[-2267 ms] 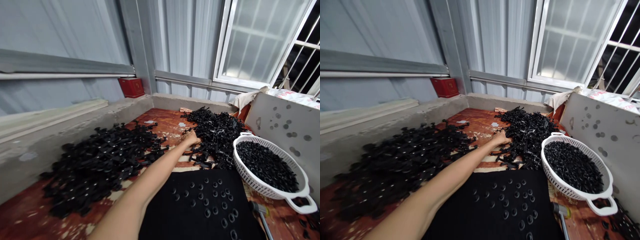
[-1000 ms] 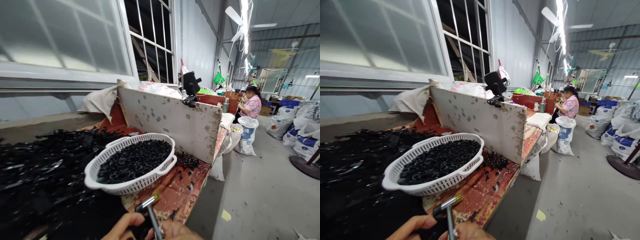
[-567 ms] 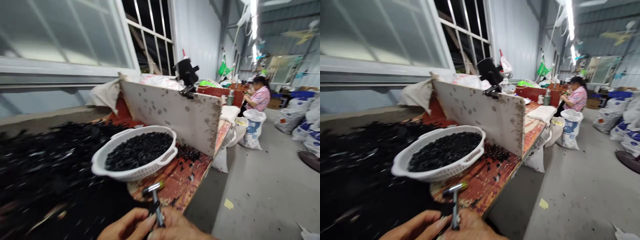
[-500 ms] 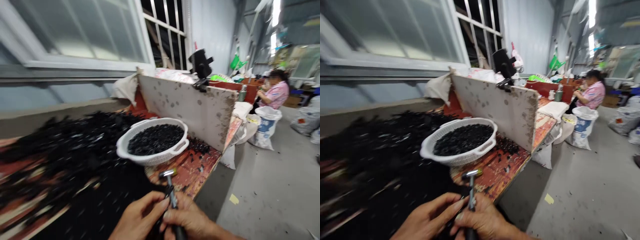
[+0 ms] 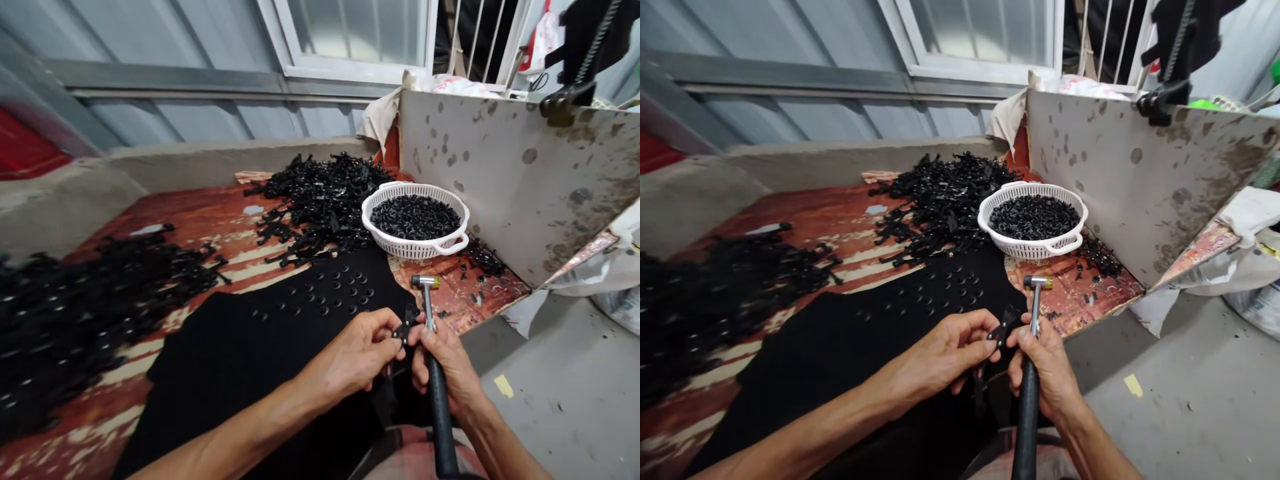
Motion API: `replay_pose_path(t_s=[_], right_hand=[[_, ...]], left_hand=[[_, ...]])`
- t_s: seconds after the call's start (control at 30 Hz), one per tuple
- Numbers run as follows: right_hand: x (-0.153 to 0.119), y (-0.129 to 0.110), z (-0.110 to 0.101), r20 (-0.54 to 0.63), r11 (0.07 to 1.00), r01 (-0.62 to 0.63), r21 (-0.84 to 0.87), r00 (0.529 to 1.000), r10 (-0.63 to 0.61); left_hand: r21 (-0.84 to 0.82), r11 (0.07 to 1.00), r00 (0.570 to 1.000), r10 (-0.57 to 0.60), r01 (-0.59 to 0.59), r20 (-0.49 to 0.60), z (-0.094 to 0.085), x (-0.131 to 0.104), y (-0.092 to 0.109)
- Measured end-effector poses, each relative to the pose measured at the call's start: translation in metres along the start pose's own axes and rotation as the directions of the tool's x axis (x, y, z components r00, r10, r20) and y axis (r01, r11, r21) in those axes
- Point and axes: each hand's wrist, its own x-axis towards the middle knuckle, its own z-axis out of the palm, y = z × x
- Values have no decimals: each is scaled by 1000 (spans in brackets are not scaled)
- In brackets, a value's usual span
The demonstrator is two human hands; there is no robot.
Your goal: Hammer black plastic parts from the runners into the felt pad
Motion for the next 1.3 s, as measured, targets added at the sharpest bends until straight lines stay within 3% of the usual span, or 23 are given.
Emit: replay_pose_path(t_s=[0.13,0.33,0.5,0.7,0.8,0.93,1.1,1.2,1.3], right_hand=[[-1,-3,0,-26,997,-44,-56,999,43],[-3,-11,4,-83,990,-68,-126,995,57],[-10,-21,14,-106,977,-48,-207,994,26],[-18,-20,28,-46,918,-13,-397,999,-6],[-20,-15,31,11,854,-6,-520,1000,14],[-15,-22,31,99,681,64,-730,995,12],[11,-45,37,302,311,319,-895,948,-105],[27,-48,42,420,117,421,-900,907,-30],[36,-44,44,465,-27,466,-884,884,51]], left_hand=[[89,995,992,23,-34,121,4,-9,-11],[74,995,993,59,-67,98,12,-18,-16],[75,997,992,-37,28,120,12,-26,-14],[68,992,994,98,-102,49,16,-39,-22],[56,993,993,110,-108,-34,16,-42,-29],[-15,1000,996,13,-15,-84,2,-46,-35],[-248,966,979,-119,76,-165,-20,-63,-48],[-328,941,957,-163,79,-239,-22,-74,-64],[-376,926,941,-166,45,-295,-20,-82,-82]])
